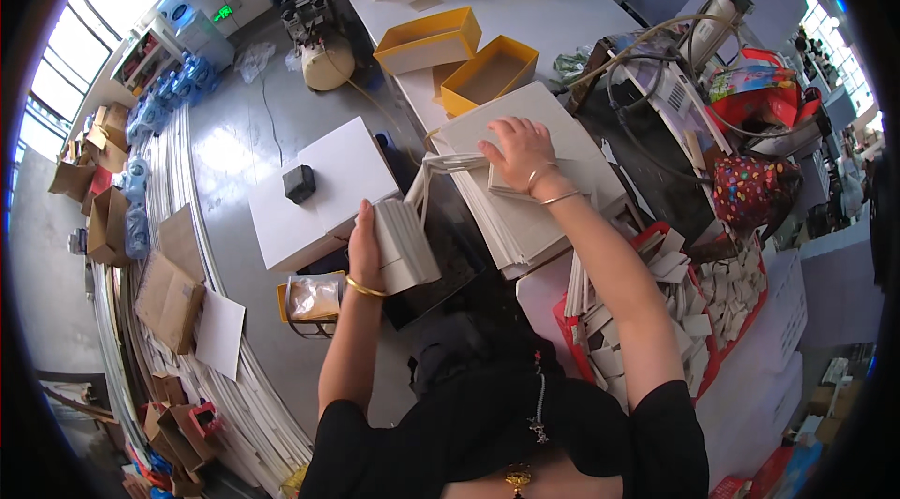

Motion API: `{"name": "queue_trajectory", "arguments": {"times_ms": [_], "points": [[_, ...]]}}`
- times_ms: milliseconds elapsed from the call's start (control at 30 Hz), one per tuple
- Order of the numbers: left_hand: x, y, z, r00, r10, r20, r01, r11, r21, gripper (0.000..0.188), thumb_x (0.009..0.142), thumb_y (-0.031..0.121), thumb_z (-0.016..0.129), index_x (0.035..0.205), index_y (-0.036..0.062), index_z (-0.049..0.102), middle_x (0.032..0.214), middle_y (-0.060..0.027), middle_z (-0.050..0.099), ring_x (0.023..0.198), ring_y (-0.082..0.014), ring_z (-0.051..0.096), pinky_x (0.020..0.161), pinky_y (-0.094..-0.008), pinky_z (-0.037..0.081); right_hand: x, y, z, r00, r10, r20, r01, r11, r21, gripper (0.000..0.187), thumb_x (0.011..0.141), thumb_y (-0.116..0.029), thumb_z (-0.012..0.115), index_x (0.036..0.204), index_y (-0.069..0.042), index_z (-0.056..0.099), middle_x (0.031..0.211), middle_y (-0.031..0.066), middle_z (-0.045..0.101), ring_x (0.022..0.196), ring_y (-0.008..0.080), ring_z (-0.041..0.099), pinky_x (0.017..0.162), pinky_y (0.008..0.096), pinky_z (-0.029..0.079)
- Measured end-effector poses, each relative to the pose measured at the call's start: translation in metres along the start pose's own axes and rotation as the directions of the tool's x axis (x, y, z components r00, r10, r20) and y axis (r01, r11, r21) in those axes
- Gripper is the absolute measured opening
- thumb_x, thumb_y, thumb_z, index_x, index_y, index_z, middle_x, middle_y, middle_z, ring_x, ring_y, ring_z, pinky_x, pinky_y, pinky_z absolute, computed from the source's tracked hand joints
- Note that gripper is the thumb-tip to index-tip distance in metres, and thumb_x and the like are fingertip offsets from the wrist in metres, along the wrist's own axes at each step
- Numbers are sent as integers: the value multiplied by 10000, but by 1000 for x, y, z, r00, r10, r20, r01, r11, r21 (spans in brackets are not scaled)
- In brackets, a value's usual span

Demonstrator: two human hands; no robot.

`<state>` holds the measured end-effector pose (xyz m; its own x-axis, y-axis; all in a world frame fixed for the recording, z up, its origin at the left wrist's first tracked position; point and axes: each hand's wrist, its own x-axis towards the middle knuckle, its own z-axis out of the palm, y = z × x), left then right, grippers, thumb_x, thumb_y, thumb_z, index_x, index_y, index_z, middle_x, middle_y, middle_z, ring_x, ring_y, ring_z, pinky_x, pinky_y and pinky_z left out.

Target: The person repeatedly picks up stacks of white, grid-patterned cardboard sheets and separates them into individual pieces by hand. The separated pieces are then placed into a red plastic basket on the table. The process is continuous and repetitive throughout the clip.

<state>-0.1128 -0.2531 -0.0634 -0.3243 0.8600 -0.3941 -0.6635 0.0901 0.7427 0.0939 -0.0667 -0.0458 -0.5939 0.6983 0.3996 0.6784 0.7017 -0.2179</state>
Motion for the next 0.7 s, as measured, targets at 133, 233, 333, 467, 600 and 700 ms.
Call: {"name": "queue_trajectory", "arguments": {"times_ms": [133,233,333,467,600,700], "points": [[-10,-20,62,996,88,17,-81,965,-248,519,909,522,436,1078,44,548,931,-88,625,810,-193,615,744,-337,509,-29,-32,-56,989,105,103,-145,806,574,622,832,-552,532,1180,-41,456,1086,139,577,979,302,577,808,410,460],[-10,-49,112,948,319,2,-306,911,-276,553,920,533,401,1112,29,522,973,-85,594,864,-186,575,789,-320,473,-83,-52,-79,966,129,223,-255,599,759,839,718,-566,669,1237,26,376,1072,249,551,972,359,579,841,389,462],[-35,-70,170,928,370,51,-357,918,-171,558,926,530,386,1125,23,510,990,-79,577,898,-182,555,813,-310,454,-123,-45,-106,982,179,54,-174,766,619,851,709,-505,708,1246,53,353,1069,271,539,983,390,563,839,403,457],[-52,-112,223,929,131,346,-73,982,-176,523,929,509,398,1151,46,496,1078,-72,563,974,-209,555,870,-353,450,-189,-1,-149,948,315,51,-283,756,591,849,701,-454,730,1251,58,335,1075,272,533,981,405,550,825,414,453],[-75,-170,285,818,-151,555,220,974,-60,463,940,483,389,1120,74,508,1018,-78,597,917,-222,588,819,-372,481,-273,46,-193,909,407,87,-352,639,684,822,691,-359,750,1269,26,311,1085,227,552,990,354,555,825,391,439],[-107,-223,336,742,-203,640,194,977,84,468,948,474,376,1122,60,508,1001,-74,598,900,-196,585,812,-344,474,-342,76,-226,788,615,35,-461,551,695,740,675,-313,760,1233,-4,384,1069,167,575,1004,284,560,838,366,432]]}}
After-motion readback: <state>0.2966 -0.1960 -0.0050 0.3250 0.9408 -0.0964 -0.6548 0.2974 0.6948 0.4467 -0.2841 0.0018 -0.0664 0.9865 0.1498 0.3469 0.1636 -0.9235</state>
